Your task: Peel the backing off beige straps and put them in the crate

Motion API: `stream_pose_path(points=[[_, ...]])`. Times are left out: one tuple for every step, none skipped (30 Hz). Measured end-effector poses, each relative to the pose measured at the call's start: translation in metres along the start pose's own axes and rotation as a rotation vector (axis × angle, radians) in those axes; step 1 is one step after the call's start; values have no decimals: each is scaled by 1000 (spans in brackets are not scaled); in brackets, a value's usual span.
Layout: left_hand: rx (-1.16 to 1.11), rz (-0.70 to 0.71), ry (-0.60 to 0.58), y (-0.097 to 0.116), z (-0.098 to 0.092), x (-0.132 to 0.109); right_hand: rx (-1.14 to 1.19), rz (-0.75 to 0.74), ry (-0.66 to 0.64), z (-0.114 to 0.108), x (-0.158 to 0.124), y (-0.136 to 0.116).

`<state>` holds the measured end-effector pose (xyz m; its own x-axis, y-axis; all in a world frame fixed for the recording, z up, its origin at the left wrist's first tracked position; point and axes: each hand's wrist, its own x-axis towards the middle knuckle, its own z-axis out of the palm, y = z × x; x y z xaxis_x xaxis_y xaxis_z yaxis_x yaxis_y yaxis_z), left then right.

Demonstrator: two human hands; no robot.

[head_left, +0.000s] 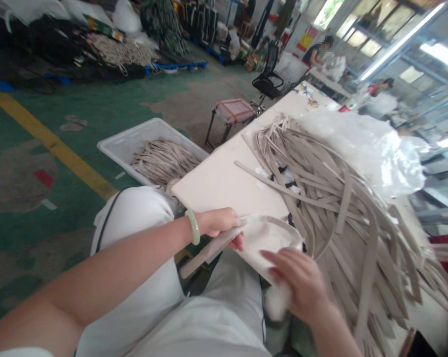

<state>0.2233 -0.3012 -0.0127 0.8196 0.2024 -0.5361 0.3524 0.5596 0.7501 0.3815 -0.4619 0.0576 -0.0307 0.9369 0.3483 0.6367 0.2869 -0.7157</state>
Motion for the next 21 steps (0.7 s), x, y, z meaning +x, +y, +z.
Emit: stream_pose_path(points=[[-42, 15, 15, 2, 3, 2, -168, -161, -219, 21, 0, -1], [-58, 24, 27, 4, 6, 4, -336, -298, -351, 41, 0, -3], [-55, 26, 39, 6, 9, 5, -452, -387, -387, 59, 0, -3], [-41, 25, 54, 6, 11, 6, -534, -445, -380, 75, 0, -4], [-21, 25, 67, 7, 13, 6, -571, -475, -328, 87, 1, -6], [2, 26, 83, 7, 14, 6, -565, -478, -263, 95, 2, -8], [25, 29, 105, 7, 15, 6, -524, -460, -190, 98, 4, -10], [46, 30, 137, 7, 15, 4, -457, -415, -108, 96, 6, -14], [80, 62, 199, 9, 15, 1, -374, -338, -14, 90, 10, -18], [139, 138, 293, 11, 13, -3, -283, -240, 91, 81, 14, -22], [222, 262, 396, 15, 11, -9, -193, -137, 195, 70, 19, -26], [314, 422, 472, 20, 9, -16, -107, -48, 292, 58, 25, -30], [400, 592, 486, 25, 7, -25, -34, 14, 362, 47, 30, -34], [466, 746, 418, 31, 7, -34, 27, 50, 393, 38, 36, -36], [504, 856, 269, 37, 8, -42, 77, 63, 399, 31, 41, -38], [506, 904, 73, 42, 10, -49, 113, 70, 383, 27, 46, -39], [492, 916, -99, 45, 14, -55, 130, 74, 354, 26, 50, -40], [483, 910, -217, 47, 18, -57, 128, 70, 315, 26, 54, -40], [480, 903, -256, 46, 23, -57, 109, 63, 272, 28, 58, -40], [478, 905, -243, 44, 28, -53, 86, 60, 229, 30, 61, -39], [471, 909, -214, 40, 32, -48, 73, 67, 188, 31, 64, -36]])
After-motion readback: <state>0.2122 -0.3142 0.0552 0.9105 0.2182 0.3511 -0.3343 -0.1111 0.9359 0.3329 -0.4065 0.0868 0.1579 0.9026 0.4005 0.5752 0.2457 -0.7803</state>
